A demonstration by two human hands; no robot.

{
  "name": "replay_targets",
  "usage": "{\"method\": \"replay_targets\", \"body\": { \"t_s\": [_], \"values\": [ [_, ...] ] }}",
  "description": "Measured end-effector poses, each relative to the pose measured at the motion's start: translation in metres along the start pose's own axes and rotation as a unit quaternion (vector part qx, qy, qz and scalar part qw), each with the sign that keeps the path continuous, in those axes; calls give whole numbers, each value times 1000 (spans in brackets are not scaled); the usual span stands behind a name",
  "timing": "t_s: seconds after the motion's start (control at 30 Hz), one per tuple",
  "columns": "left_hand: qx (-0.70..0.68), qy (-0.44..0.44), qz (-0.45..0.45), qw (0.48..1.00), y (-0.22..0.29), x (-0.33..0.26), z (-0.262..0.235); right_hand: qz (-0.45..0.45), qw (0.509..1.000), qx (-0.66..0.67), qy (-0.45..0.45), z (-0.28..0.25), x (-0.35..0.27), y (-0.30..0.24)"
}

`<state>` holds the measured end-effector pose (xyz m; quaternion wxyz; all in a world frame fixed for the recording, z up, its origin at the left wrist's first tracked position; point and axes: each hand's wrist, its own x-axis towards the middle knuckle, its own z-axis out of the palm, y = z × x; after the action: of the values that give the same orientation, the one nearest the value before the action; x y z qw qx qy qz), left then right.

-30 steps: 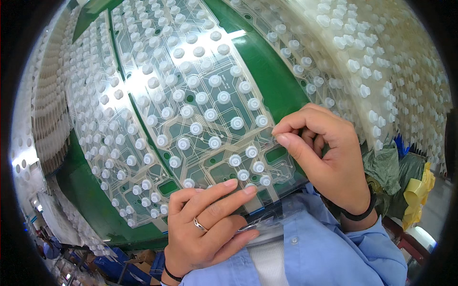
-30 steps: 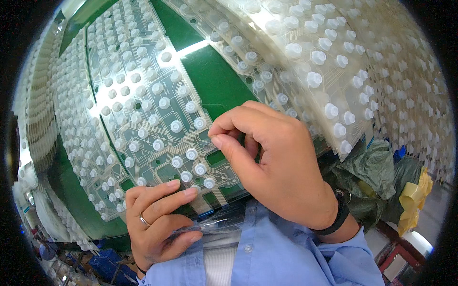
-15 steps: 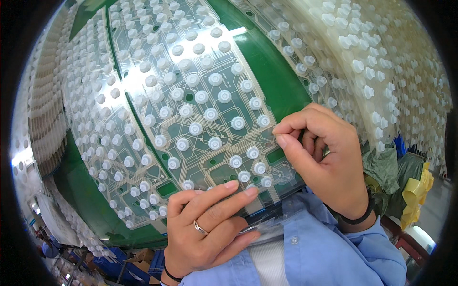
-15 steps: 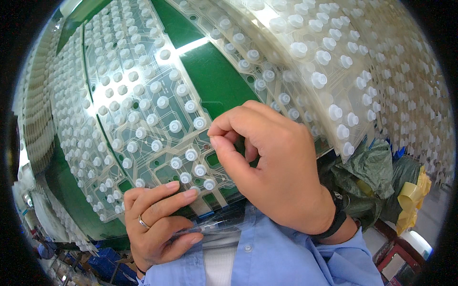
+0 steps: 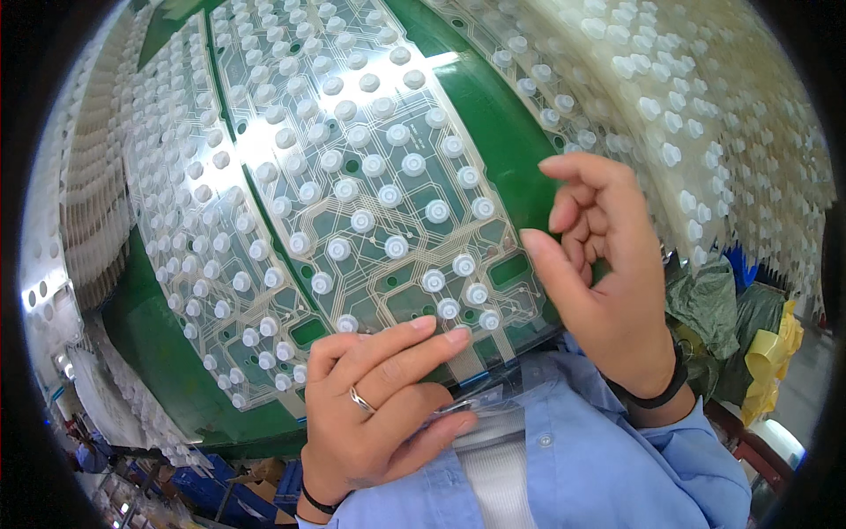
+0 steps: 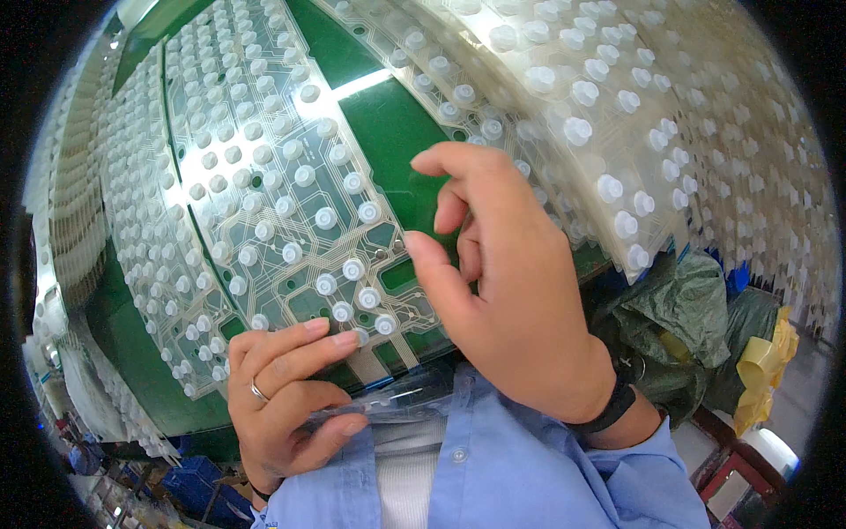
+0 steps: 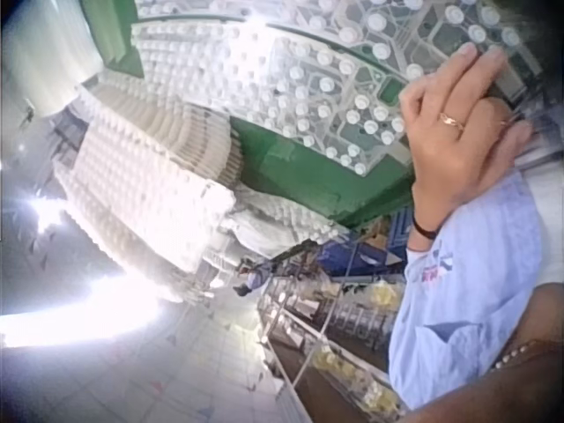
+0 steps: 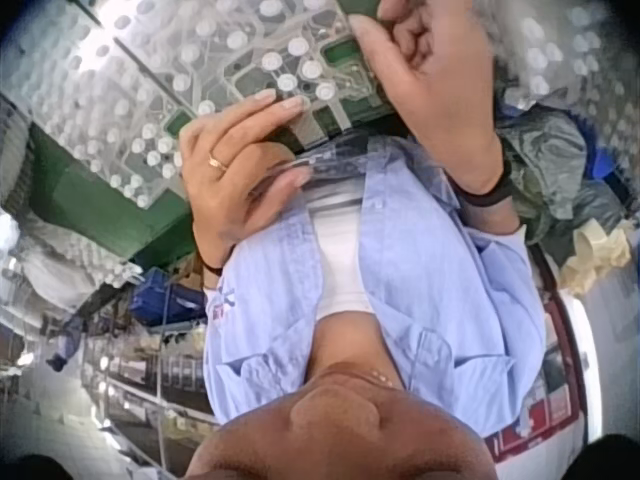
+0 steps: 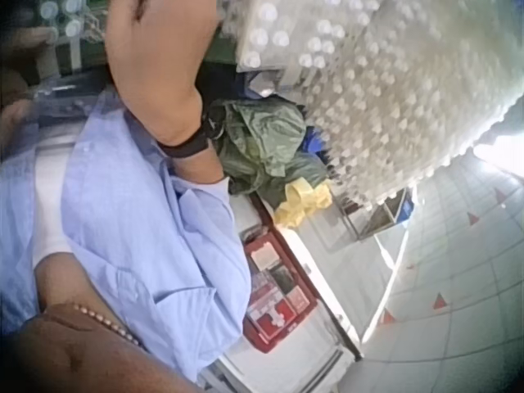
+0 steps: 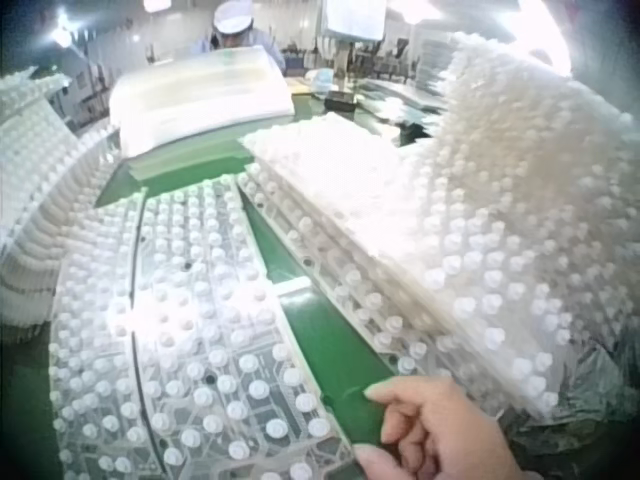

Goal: Manually assemble contact pads and components on keyboard membrane sheets in a factory setting.

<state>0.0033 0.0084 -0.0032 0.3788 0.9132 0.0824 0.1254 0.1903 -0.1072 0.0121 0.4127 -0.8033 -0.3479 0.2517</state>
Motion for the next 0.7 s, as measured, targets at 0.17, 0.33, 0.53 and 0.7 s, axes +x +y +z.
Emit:
{"method": "replay_targets", "body": {
  "t_s": [0.17, 0.33, 0.53, 0.7],
  "values": [
    [-57, 82, -29, 995, 1, -3, 2, -106, 985, 66, -121, -24, -32, 4],
    [-78, 105, -60, 990, 6, -8, 2, -164, 977, 71, -115, -19, -57, 12],
    [-33, 105, -99, 989, 20, -8, -1, -119, 983, 102, -91, -17, -72, 14],
    [-16, 106, -132, 985, 28, -10, -1, -234, 971, 14, -45, -16, -64, 18]
  ]
}}
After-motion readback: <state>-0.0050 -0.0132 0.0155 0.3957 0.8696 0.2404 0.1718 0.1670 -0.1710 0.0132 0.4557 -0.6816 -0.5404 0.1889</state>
